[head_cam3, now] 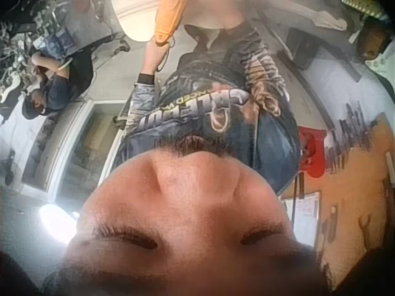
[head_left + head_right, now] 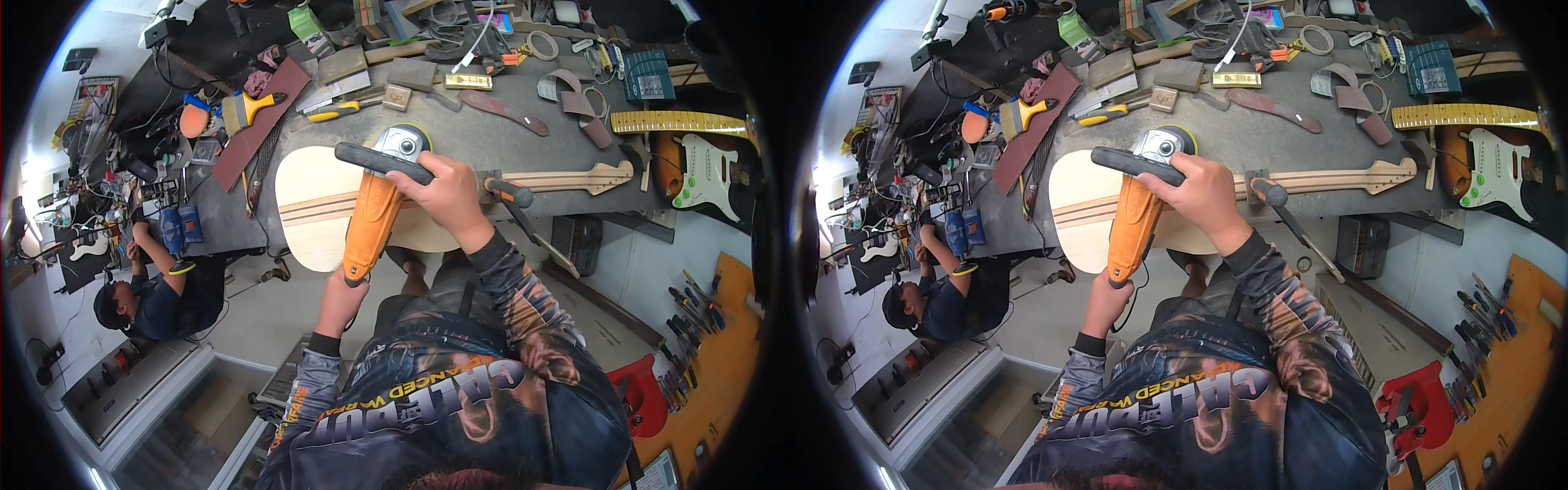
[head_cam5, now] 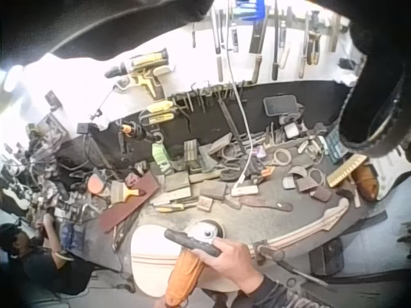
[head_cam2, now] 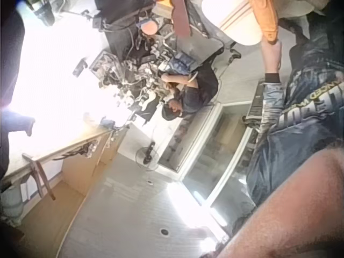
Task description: The person uses a power sander to smooth the wooden surface of a guitar body. They move the tool across the front of the body while holding it with both hands.
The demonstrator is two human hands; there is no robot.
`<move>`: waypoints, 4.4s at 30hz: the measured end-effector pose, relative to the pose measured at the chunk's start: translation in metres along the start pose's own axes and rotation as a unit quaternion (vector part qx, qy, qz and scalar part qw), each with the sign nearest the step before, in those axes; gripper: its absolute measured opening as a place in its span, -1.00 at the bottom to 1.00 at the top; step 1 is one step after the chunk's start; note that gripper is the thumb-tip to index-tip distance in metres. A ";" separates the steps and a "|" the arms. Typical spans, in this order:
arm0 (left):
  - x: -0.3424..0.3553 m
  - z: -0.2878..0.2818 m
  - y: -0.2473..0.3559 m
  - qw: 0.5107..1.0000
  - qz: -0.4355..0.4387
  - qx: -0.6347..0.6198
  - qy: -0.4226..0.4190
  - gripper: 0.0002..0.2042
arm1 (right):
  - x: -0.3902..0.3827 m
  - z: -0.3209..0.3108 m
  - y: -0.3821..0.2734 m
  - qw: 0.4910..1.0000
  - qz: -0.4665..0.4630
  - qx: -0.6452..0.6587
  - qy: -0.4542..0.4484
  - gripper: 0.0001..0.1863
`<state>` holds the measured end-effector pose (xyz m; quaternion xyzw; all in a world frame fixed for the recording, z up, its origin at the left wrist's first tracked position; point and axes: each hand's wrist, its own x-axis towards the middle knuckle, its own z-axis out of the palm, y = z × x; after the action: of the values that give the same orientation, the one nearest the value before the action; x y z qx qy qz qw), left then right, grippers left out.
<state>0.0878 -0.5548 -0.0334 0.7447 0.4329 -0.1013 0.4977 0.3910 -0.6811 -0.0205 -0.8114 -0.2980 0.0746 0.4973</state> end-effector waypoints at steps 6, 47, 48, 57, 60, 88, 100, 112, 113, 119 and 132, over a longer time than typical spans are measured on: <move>-0.010 -0.007 -0.010 0.998 -0.060 0.004 0.018 -0.70 | 0.003 0.022 -0.008 0.999 -0.039 -0.007 0.000 -0.37; -0.083 -0.009 -0.069 0.985 -0.154 -0.053 0.057 -0.82 | -0.054 0.062 -0.045 0.993 -0.062 0.019 -0.101 -0.37; -0.081 -0.010 -0.071 0.985 -0.154 -0.056 0.060 -0.82 | -0.054 0.063 -0.045 0.992 -0.057 0.016 -0.112 -0.35; -0.085 -0.001 -0.053 0.997 -0.079 0.023 -0.013 -0.66 | -0.095 0.008 -0.026 0.997 -0.013 -0.001 -0.075 -0.41; -0.094 0.005 -0.062 1.000 -0.012 0.021 0.008 -0.72 | -0.102 0.003 -0.028 0.997 -0.006 -0.003 -0.076 -0.41; -0.106 0.000 -0.079 0.998 -0.055 0.030 0.023 -0.68 | -0.103 0.022 -0.039 0.996 -0.026 0.009 -0.082 -0.41; -0.109 -0.017 -0.095 0.971 -0.173 -0.115 0.117 -0.85 | -0.059 0.124 -0.075 0.982 -0.094 0.038 -0.158 -0.33; -0.078 -0.013 -0.056 0.997 -0.053 0.059 -0.011 -0.57 | -0.103 0.000 -0.034 0.996 0.014 0.011 -0.088 -0.48; -0.076 -0.013 -0.053 0.997 -0.028 0.067 -0.025 -0.56 | -0.108 -0.008 -0.035 0.996 0.038 0.022 -0.074 -0.50; -0.072 -0.022 -0.062 0.998 0.013 0.054 -0.023 -0.57 | -0.102 -0.001 -0.044 0.995 0.070 0.001 -0.074 -0.56; -0.120 -0.142 -0.195 0.995 -0.088 0.029 0.039 -0.69 | -0.132 0.189 -0.138 0.992 -0.045 -0.001 -0.122 -0.41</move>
<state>-0.1697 -0.4772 -0.0219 0.7212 0.5127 -0.1282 0.4478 0.1482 -0.5652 -0.0194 -0.7821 -0.3929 0.1503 0.4597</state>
